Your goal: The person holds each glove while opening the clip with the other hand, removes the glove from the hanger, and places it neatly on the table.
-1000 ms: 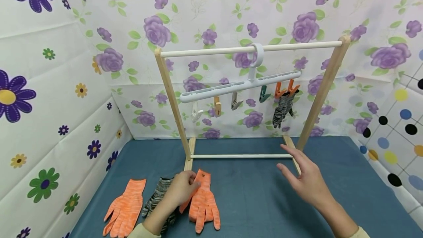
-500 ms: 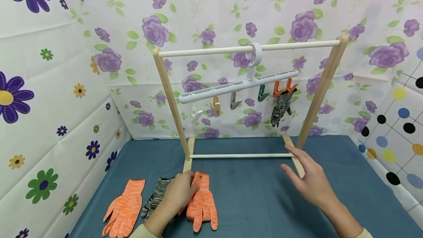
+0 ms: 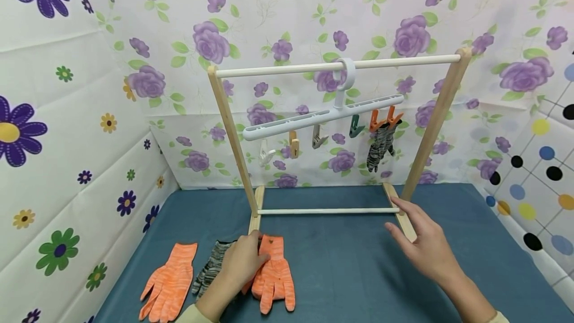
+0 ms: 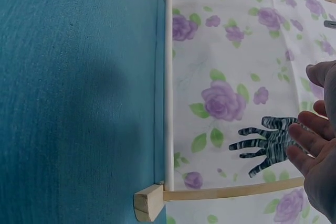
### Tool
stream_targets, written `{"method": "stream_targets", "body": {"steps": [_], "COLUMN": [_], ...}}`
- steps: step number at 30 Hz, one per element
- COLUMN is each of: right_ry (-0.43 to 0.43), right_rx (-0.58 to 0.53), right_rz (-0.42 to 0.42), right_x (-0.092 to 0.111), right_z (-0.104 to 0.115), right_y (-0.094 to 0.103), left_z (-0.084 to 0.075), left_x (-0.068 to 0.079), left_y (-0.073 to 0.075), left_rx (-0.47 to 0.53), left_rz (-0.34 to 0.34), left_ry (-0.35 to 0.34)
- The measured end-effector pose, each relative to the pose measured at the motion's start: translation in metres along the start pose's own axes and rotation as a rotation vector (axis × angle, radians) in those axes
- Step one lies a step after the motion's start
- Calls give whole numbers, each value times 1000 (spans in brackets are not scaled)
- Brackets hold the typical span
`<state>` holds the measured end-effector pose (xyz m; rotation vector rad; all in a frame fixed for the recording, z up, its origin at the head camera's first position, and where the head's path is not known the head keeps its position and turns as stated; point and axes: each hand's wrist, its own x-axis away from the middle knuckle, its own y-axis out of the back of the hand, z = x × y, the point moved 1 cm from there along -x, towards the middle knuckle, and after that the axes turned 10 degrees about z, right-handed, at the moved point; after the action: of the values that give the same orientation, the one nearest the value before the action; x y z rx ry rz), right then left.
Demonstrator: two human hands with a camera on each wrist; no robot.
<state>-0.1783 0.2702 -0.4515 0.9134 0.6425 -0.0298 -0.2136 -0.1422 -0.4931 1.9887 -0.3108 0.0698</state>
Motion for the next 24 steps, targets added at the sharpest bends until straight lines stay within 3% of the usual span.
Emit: {"method": "stream_targets", "body": {"steps": [16, 24], "right_ry": [-15, -23], "right_rx": [3, -6], "right_rz": [-17, -32], "right_x": [0, -2], "right_z": [-1, -3], "right_y": [4, 9], "left_z": [3, -3], "left_x": [0, 1], "left_y": [4, 12], "left_rx": [12, 14], "left_rz": [-30, -115], "left_ry": [13, -9]}}
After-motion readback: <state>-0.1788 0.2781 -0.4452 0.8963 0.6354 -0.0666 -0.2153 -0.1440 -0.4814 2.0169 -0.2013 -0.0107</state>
